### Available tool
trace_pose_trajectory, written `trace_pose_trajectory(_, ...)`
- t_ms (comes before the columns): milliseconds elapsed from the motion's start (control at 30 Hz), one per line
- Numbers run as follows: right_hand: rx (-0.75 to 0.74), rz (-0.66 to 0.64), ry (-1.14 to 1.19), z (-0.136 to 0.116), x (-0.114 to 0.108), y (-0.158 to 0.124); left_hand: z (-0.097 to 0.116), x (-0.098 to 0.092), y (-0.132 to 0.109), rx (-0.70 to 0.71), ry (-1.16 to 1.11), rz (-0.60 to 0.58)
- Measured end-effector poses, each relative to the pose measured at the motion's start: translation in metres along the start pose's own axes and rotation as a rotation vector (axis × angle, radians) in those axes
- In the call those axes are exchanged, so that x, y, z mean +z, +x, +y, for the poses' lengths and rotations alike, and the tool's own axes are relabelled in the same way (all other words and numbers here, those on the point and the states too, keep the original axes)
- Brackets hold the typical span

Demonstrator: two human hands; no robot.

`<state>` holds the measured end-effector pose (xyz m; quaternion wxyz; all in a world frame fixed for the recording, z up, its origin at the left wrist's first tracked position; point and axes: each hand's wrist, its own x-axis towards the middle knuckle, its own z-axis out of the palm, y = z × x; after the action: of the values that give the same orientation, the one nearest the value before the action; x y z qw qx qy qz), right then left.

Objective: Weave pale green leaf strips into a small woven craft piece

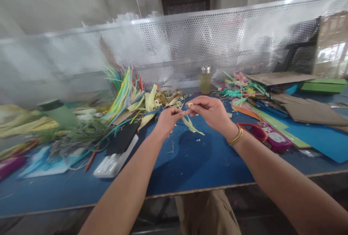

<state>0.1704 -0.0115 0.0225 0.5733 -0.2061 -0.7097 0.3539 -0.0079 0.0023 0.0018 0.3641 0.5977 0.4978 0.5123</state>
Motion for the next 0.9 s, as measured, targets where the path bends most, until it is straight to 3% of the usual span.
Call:
trace_pose_trajectory(167,0.084,0.097,-0.258,0.004,0.001,-0.001,0.001,0.001,0.0,-0.077,-0.119,-0.039)
trace_pose_trajectory(567,0.286,0.051,-0.584,0.006,0.003,-0.004,0.007,0.002,-0.003,-0.099,-0.287,-0.031)
trace_pose_trajectory(900,0.115,-0.017,-0.451,0.011,0.005,-0.004,0.004,0.0,0.002,-0.072,-0.256,0.01)
